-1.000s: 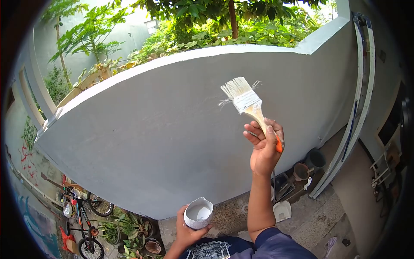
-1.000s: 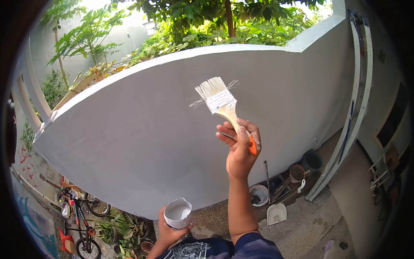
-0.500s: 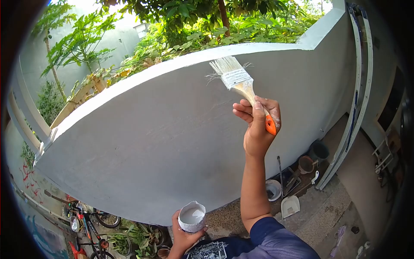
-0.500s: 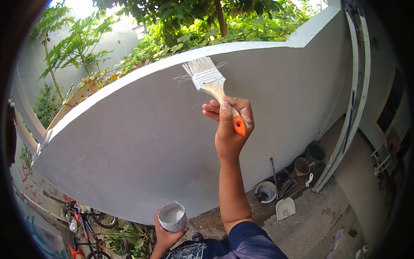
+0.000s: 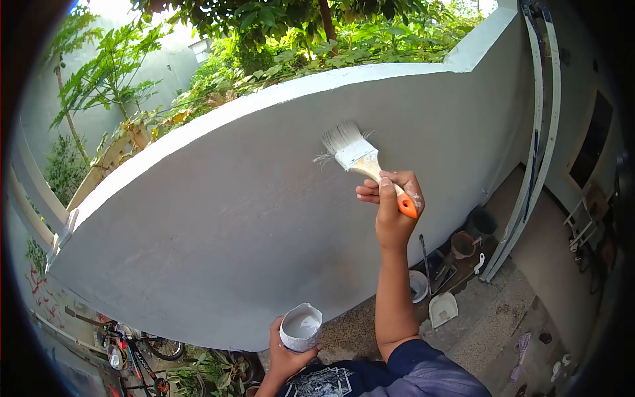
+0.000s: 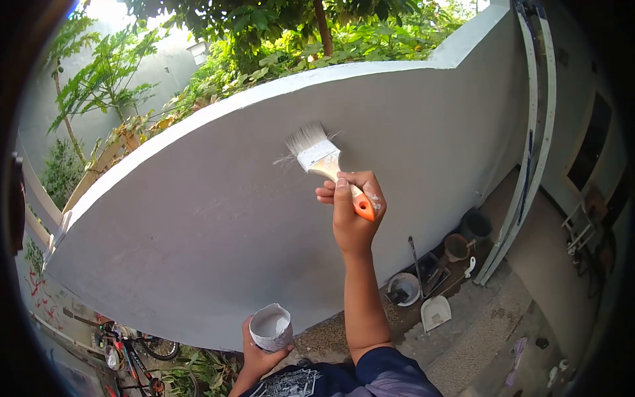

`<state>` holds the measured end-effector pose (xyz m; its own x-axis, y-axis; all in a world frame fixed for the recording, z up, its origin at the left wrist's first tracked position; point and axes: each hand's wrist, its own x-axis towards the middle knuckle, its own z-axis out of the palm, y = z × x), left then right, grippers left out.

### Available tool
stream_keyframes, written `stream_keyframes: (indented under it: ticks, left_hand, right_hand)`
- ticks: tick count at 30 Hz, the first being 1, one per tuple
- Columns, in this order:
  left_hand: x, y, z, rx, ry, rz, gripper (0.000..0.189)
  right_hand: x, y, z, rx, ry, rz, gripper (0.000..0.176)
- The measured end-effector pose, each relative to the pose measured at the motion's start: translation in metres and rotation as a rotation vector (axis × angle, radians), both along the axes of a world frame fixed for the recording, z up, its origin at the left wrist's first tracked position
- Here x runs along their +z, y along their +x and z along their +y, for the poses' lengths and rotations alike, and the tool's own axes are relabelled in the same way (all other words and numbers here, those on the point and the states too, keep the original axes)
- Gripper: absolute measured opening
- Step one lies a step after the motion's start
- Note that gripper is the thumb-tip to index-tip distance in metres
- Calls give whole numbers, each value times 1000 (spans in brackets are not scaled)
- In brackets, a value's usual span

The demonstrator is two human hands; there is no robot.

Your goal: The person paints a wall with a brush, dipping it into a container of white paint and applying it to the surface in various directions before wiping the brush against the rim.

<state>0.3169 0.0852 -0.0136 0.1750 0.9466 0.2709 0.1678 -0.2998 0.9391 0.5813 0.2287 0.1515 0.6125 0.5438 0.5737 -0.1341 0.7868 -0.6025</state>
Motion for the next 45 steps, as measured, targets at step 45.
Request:
stream_keyframes:
  ticks: [45]
  left_hand:
    - [-11, 28, -31, -98, -46, -61, 95]
  right_hand:
    - [-93, 17, 15, 155, -609, -74, 17]
